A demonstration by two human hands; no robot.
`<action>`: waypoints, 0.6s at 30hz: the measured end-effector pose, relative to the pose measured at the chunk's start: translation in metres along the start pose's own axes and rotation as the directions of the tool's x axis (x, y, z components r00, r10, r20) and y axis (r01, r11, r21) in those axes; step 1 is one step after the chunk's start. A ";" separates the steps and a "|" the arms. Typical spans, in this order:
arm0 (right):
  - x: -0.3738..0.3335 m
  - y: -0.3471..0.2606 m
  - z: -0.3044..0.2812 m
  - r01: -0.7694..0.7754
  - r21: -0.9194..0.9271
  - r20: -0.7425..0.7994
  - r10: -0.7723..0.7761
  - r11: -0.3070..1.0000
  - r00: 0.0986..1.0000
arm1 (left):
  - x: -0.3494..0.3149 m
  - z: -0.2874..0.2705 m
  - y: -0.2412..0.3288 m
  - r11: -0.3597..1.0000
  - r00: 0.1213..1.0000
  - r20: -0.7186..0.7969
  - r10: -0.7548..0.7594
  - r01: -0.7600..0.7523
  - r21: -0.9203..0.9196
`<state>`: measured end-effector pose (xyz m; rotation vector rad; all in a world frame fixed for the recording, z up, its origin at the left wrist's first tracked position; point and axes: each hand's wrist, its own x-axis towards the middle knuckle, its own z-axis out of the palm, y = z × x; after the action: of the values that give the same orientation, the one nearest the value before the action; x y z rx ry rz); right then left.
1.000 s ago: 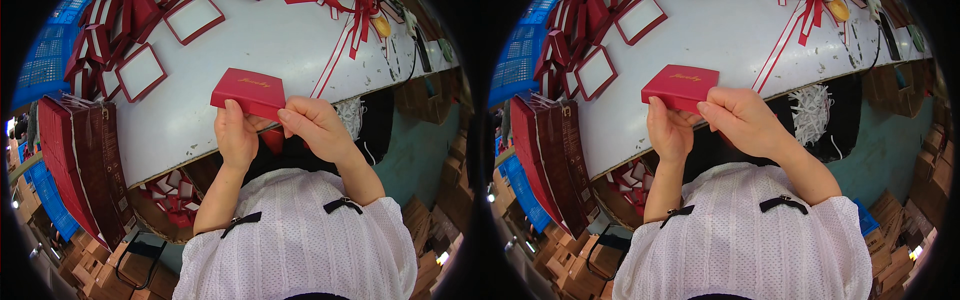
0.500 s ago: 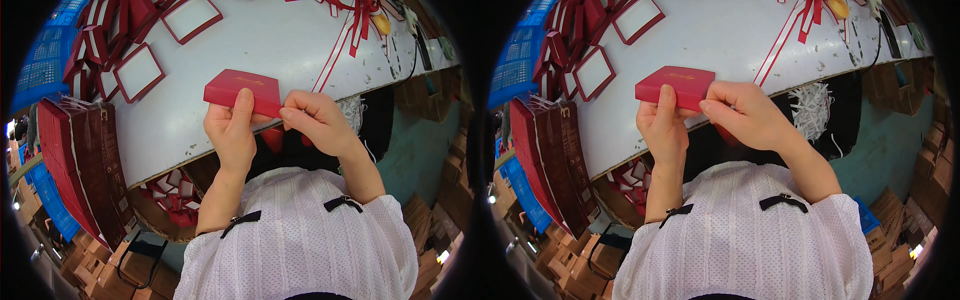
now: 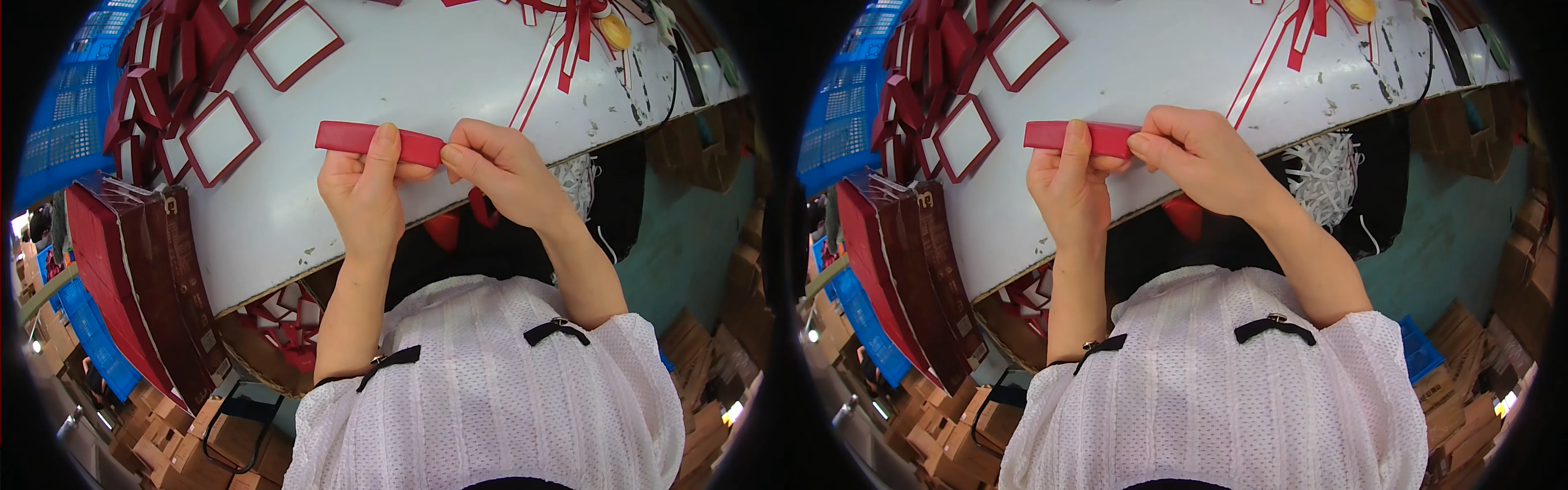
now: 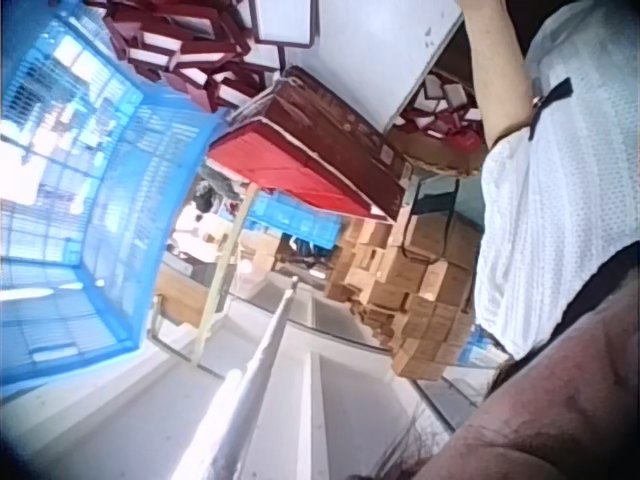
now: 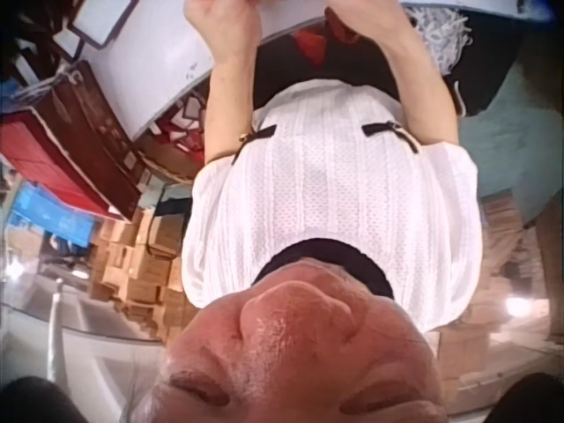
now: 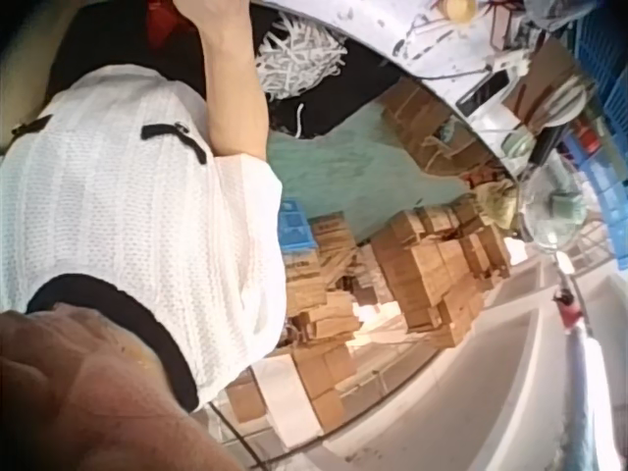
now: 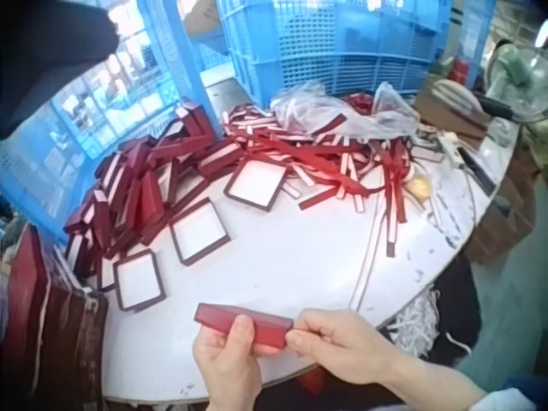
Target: The person assembles small red rectangular boxes by hand. They pick up a box, fold the flaps, and secure them with a red paper strip. The person repeats this process for multiple boxes, placing the finished ones into a stack on the table.
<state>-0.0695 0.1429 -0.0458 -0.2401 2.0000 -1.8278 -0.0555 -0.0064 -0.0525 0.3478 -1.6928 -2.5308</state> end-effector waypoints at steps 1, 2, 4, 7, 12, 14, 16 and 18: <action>0.001 0.001 -0.001 -0.011 0.022 0.021 0.011 1.000 1.000 | 0.002 0.000 0.000 1.000 1.000 0.016 0.004 -0.005 0.011; 0.003 0.002 -0.002 -0.023 0.043 0.043 0.022 0.999 0.999 | 0.004 0.002 0.001 1.000 1.000 0.021 -0.013 0.012 0.029; 0.004 0.003 -0.002 -0.027 0.080 0.051 0.023 0.996 0.998 | 0.005 0.003 0.005 0.997 0.999 0.022 -0.045 0.043 0.068; 0.006 0.007 -0.001 -0.018 0.191 0.068 0.005 0.981 0.998 | 0.002 -0.004 -0.004 0.980 0.980 0.047 -0.194 0.192 0.045; 0.008 0.008 0.004 -0.023 0.256 0.052 0.010 0.966 0.999 | -0.030 -0.021 0.020 0.466 0.843 0.444 0.304 -0.538 0.702; 0.006 0.011 0.005 -0.042 0.240 0.072 0.026 0.970 0.997 | -0.020 -0.010 0.038 -0.059 0.565 0.696 0.443 -0.757 0.651; 0.005 0.012 0.010 -0.019 0.262 0.049 0.006 0.965 0.999 | 0.012 0.008 0.050 -0.384 0.450 0.845 0.288 -0.754 0.532; 0.003 0.008 0.011 -0.043 0.195 0.045 0.035 0.980 0.998 | 0.028 0.011 0.043 -0.376 0.560 0.829 0.022 -0.763 0.525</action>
<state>-0.0667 0.1322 -0.0546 -0.1766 1.7692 -1.9620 -0.0875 -0.0188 -0.0127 -1.0013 -2.7185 -0.0630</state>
